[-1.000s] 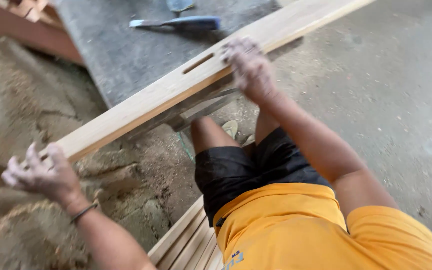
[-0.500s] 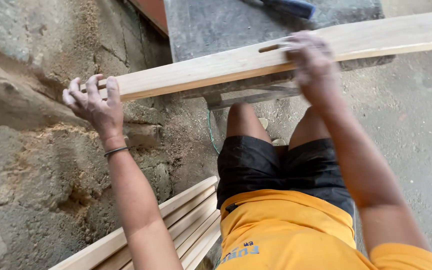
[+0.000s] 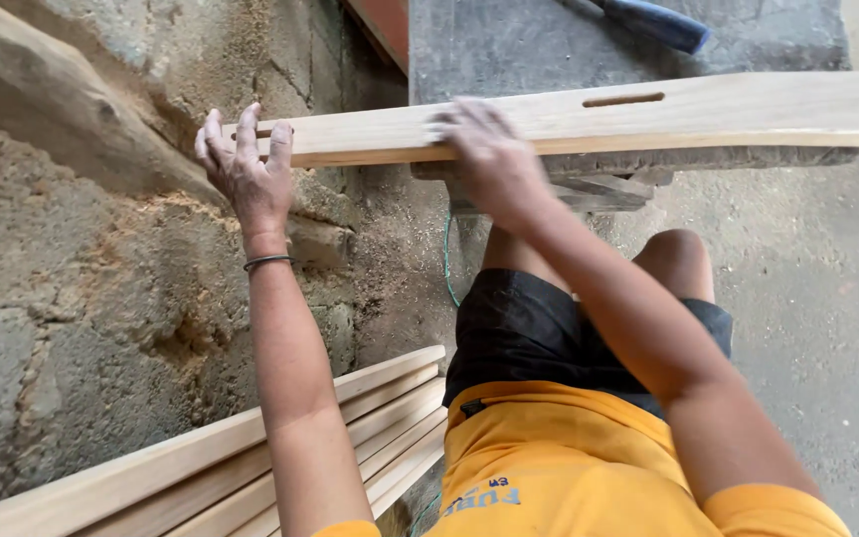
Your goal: Using a chisel to refine a slot in a wooden board and then sanding the surface with sandpaper.
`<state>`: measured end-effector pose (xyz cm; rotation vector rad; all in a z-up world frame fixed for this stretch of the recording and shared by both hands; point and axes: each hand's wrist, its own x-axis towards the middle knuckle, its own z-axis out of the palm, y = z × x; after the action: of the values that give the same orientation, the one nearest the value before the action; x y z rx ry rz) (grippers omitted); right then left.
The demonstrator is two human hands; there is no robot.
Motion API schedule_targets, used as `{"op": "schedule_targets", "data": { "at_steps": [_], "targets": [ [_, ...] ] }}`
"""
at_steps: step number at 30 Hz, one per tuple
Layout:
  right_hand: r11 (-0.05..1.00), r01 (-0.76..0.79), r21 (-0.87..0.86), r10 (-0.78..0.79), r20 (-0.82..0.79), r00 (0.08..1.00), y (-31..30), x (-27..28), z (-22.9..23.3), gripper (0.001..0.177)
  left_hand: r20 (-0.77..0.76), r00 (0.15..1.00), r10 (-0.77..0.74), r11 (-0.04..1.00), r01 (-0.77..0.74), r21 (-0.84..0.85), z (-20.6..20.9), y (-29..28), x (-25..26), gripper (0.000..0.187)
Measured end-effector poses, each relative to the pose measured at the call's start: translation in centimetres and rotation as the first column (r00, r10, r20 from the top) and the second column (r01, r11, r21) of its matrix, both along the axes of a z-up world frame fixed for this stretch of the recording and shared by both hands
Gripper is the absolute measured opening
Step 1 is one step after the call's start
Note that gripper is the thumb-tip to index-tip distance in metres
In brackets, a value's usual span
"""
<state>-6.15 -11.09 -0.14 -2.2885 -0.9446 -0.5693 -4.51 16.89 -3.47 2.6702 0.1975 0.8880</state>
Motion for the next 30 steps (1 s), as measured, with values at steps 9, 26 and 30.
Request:
{"op": "schedule_targets", "data": {
  "at_steps": [9, 26, 30],
  "targets": [
    [0.926, 0.375, 0.05, -0.378, 0.112, 0.919, -8.9, -2.2, -2.1, 0.03, -0.362, 0.931, 0.055, 0.98, -0.12, -0.159, 2.3, -3.3, -0.5, 0.07],
    [0.045, 0.543, 0.839, 0.77, -0.375, 0.516, -2.3, -2.8, -3.1, 0.011, 0.46, 0.806, -0.372, 0.259, 0.566, -0.783, 0.6, -22.3, -8.0, 0.039],
    [0.598, 0.275, 0.753, 0.329, -0.543, 0.773, -5.7, -5.3, 1.4, 0.019, 0.403, 0.862, -0.309, 0.593, 0.506, -0.627, 3.4, -22.1, -7.4, 0.032]
  ]
}}
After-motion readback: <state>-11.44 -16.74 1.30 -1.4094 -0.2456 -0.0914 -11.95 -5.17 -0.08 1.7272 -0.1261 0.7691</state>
